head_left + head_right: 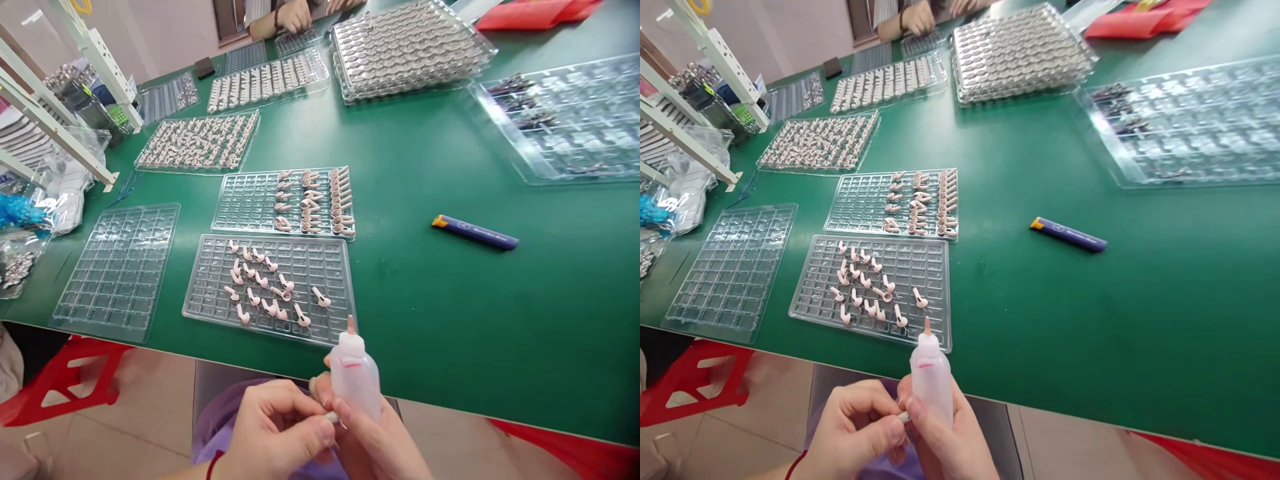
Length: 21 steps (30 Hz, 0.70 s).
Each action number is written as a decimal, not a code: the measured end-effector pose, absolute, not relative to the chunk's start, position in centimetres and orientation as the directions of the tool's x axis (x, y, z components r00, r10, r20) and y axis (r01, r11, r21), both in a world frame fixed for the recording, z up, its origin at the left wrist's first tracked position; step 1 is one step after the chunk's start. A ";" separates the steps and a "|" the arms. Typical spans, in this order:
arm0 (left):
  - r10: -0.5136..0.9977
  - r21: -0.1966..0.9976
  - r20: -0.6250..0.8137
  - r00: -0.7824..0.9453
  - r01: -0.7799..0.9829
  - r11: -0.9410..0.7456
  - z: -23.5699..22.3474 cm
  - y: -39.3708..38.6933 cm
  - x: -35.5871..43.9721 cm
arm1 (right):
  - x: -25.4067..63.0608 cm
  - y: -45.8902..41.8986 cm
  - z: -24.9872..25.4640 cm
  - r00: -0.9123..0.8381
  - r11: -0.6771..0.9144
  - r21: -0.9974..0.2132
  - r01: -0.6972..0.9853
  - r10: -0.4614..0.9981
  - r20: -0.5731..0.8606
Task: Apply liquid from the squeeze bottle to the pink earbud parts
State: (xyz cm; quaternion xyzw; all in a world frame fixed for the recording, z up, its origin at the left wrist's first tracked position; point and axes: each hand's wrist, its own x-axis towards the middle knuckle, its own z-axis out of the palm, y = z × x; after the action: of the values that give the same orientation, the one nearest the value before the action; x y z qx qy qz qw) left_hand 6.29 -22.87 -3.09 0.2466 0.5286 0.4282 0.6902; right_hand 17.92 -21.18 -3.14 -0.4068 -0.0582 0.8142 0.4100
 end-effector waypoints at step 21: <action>0.847 0.798 -0.531 -0.029 -0.355 0.488 -4.6 -22.8 7.3 | 17.5 -21.5 -3.8 -0.218 -0.616 -0.435 -0.657 0.707 -0.672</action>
State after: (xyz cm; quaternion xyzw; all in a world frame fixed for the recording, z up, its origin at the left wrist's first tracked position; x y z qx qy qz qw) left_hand 7.33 -22.82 -4.55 0.2219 0.5546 0.4549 0.6605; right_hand 17.48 -21.54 -3.84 -0.4469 -0.0280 0.7798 0.4375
